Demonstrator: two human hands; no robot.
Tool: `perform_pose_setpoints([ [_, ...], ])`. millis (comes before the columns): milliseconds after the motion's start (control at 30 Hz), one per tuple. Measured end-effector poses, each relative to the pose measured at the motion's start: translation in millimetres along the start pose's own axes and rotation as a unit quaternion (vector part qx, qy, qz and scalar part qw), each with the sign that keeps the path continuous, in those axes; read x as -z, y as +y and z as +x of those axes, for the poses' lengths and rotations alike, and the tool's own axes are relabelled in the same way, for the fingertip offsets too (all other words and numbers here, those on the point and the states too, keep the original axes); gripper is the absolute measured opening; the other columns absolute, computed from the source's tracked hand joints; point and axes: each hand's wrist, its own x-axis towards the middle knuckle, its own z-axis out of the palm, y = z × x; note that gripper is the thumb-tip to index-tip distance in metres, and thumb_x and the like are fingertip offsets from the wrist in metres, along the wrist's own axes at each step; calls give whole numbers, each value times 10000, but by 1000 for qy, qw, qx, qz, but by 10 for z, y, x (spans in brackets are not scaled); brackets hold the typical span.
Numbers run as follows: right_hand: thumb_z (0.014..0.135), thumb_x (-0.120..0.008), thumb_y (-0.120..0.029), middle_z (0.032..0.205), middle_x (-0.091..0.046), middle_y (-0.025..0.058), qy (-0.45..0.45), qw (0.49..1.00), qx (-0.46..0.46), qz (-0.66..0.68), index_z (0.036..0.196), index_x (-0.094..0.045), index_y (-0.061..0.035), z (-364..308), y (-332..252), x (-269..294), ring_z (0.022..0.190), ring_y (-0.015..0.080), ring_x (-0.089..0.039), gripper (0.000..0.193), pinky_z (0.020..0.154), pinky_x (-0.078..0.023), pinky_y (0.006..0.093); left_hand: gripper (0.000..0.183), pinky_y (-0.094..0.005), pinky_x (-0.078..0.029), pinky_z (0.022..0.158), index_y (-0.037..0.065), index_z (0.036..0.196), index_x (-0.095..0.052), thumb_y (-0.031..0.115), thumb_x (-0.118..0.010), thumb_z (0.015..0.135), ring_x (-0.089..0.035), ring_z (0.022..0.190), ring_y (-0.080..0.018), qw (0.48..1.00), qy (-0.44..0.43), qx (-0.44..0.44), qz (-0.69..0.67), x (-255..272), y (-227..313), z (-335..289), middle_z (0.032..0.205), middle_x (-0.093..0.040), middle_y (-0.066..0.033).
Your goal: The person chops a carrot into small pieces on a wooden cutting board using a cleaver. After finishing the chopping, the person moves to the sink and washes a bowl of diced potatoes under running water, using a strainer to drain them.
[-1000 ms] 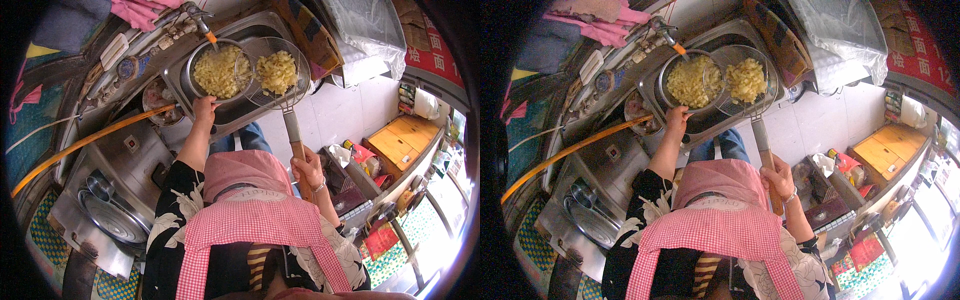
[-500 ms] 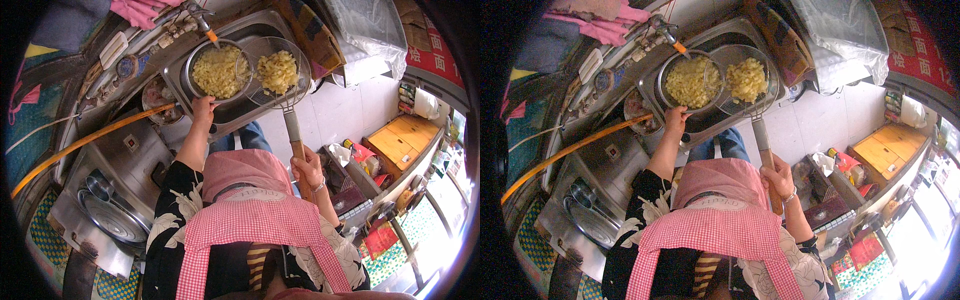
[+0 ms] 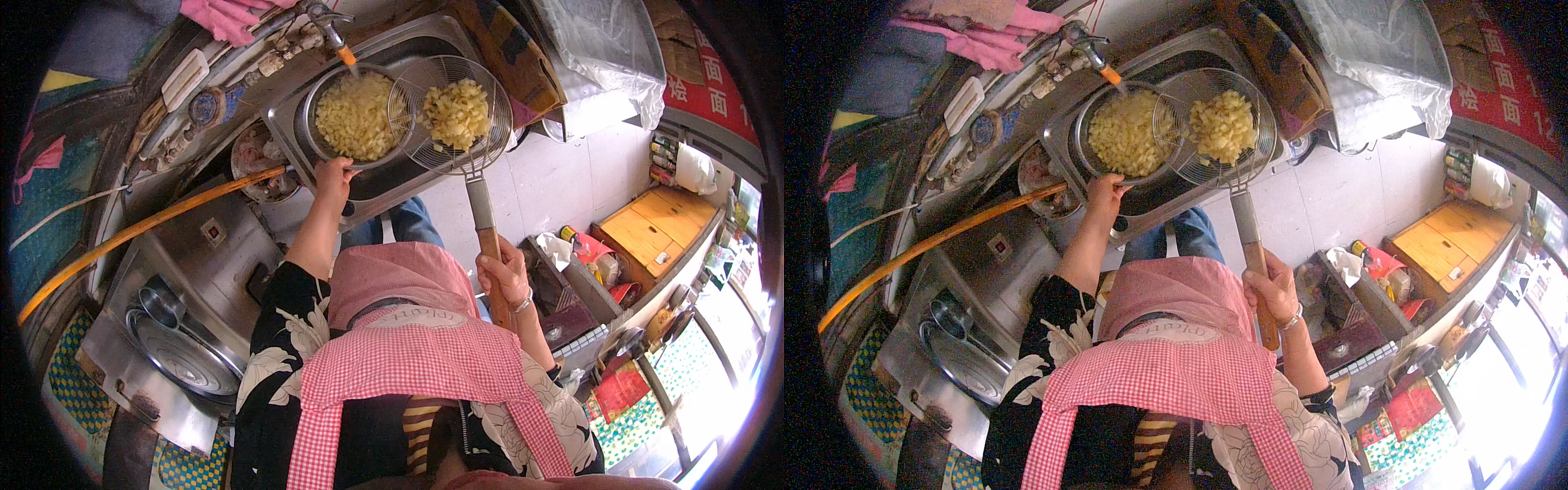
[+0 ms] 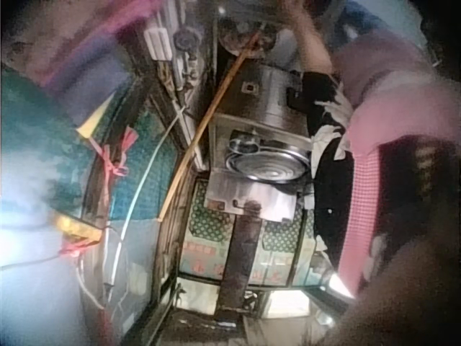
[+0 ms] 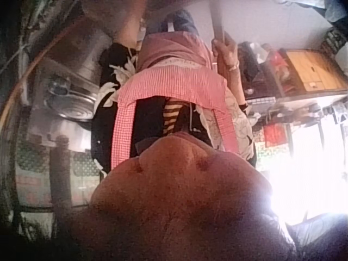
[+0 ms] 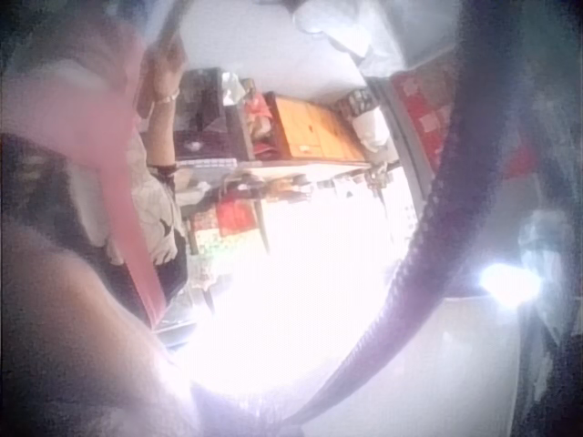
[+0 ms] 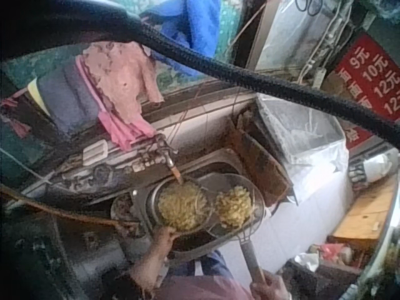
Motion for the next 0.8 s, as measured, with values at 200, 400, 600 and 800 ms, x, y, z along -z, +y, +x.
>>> perform_pose_setpoints([
  [200,906,-664,-117,722,-595,31,7,1000,-1,-26,1247,-581,54,37,-85,-6,519,107,-538,390,472,-440,270,148,-482,-630,814,-36,989,-619,-39,-653,845,-658,838,-280,1000,-9,-23,16,177,128,-244,947,-624,-136],
  [400,920,-664,-142,706,-590,42,-5,999,23,-28,1274,-564,47,146,-105,-16,490,112,-519,413,433,-423,266,450,-448,-664,726,19,1250,-521,-115,-613,831,-703,824,-271,998,4,-14,65,527,428,-628,1121,-637,-173],
  [600,940,-654,-123,745,-598,52,-32,999,7,1,1274,-560,37,401,0,-84,507,110,-525,381,435,-421,265,520,-441,-653,750,18,1312,-507,-116,-594,817,-699,986,-288,999,-8,-39,30,701,683,-994,1212,-635,-156],
  [800,948,-678,-146,758,-605,52,-88,996,-28,14,1242,-582,29,563,210,-239,525,103,-534,355,445,-436,260,539,-520,-605,895,24,1320,-503,-117,-598,808,-663,1091,-313,996,2,-89,26,594,824,-1214,1285,-607,-140],
])
